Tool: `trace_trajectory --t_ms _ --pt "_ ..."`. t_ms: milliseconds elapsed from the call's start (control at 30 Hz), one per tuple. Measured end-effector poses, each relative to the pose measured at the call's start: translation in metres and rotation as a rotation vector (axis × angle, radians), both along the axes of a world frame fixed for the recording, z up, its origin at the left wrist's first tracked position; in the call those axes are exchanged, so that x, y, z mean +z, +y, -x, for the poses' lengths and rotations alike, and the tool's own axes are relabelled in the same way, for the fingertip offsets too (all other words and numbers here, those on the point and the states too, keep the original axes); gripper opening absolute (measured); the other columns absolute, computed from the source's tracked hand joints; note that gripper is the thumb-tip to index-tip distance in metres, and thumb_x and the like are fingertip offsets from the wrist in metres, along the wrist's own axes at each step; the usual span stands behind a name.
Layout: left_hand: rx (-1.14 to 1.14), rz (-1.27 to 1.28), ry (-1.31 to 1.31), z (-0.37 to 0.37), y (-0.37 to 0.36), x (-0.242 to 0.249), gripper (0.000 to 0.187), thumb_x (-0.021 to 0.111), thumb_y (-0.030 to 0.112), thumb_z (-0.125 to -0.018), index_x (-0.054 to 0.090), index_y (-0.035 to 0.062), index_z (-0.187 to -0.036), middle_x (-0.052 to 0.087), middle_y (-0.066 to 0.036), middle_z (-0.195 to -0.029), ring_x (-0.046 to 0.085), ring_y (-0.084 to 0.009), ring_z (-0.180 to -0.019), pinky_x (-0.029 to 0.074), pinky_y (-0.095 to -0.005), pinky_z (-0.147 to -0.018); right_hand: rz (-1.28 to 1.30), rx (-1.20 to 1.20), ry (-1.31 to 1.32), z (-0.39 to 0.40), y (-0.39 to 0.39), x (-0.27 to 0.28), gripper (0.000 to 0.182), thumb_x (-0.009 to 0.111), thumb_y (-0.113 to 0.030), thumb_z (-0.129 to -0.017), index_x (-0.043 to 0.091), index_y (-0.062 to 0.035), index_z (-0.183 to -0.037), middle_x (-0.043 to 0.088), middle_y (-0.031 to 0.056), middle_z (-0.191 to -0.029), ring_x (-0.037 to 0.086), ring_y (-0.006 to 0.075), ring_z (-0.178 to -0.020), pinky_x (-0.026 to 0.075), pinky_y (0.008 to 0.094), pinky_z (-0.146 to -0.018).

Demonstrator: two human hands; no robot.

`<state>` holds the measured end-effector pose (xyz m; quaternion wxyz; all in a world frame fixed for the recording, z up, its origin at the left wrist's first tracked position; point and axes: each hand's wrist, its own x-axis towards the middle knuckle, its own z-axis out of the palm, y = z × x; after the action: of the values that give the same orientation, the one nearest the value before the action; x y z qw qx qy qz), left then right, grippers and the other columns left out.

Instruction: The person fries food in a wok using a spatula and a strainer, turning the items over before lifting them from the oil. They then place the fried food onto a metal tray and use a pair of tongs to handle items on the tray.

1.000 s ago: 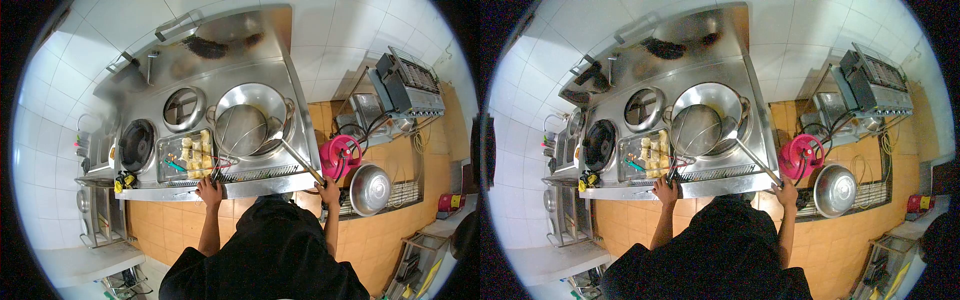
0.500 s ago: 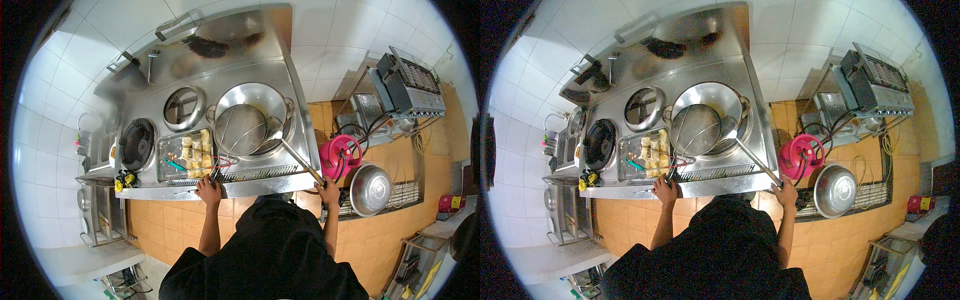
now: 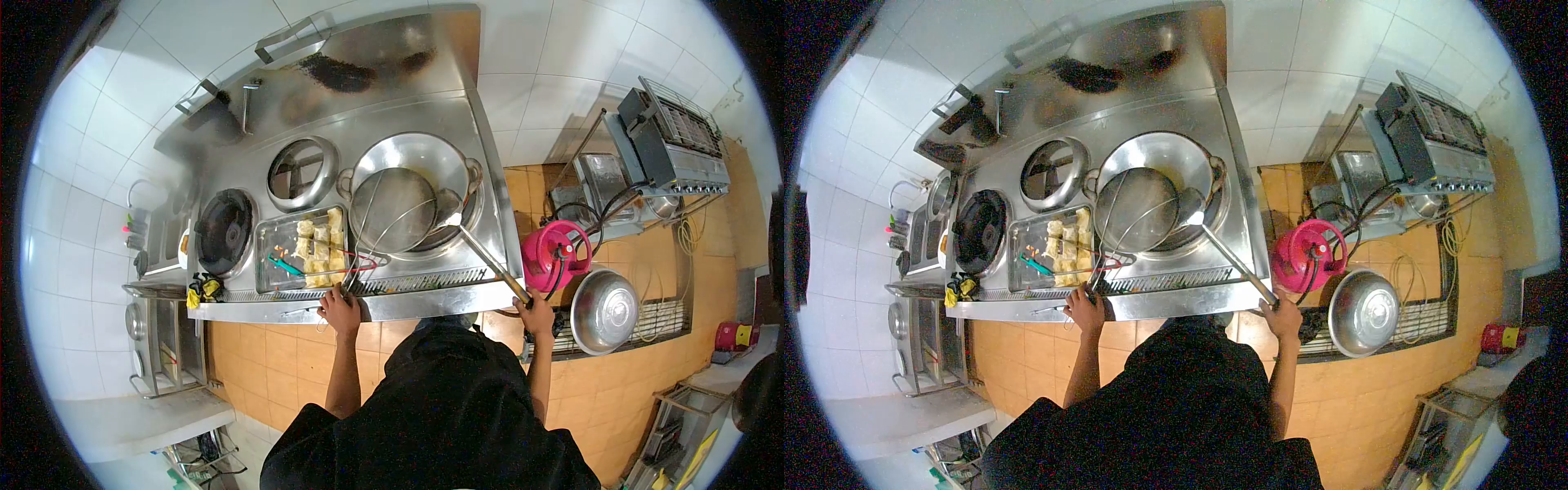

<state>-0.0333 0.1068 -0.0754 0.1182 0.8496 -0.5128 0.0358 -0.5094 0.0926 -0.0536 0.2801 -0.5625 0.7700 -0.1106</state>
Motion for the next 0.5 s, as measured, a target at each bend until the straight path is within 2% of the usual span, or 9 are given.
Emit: trace_trajectory --t_ms 200,267,500 --pt "0.002 0.004 -0.007 0.003 -0.001 0.000 0.050 0.065 0.029 -0.082 0.053 0.0124 -0.128 0.055 -0.010 -0.117 0.047 -0.0310 -0.112 0.031 -0.0533 -0.094 0.017 0.010 -0.014 0.002 0.000 -0.003 0.058 0.067 -0.052 -0.082 0.060 -0.0105 -0.122 0.070 0.0213 -0.093 0.067 0.0409 -0.090 0.052 0.0482 -0.077" --pt "0.005 0.015 -0.010 0.004 0.000 0.000 0.050 0.065 0.029 -0.082 0.053 0.0121 -0.128 0.055 -0.010 -0.117 0.047 -0.0311 -0.112 0.030 -0.0532 -0.094 0.041 0.025 0.018 0.003 0.000 -0.011 0.059 0.066 -0.053 -0.081 0.059 -0.0138 -0.124 0.069 0.0177 -0.084 0.068 0.0391 -0.083 0.052 0.0491 -0.074" --pt "-0.023 0.053 -0.022 0.002 0.001 -0.010 0.049 0.062 0.030 -0.084 0.053 0.0102 -0.128 0.055 -0.011 -0.116 0.046 -0.0322 -0.112 0.029 -0.0545 -0.094 0.068 0.034 0.035 0.003 -0.002 -0.015 0.061 0.066 -0.053 -0.081 0.058 -0.0137 -0.126 0.070 0.0186 -0.087 0.068 0.0398 -0.086 0.052 0.0495 -0.075"
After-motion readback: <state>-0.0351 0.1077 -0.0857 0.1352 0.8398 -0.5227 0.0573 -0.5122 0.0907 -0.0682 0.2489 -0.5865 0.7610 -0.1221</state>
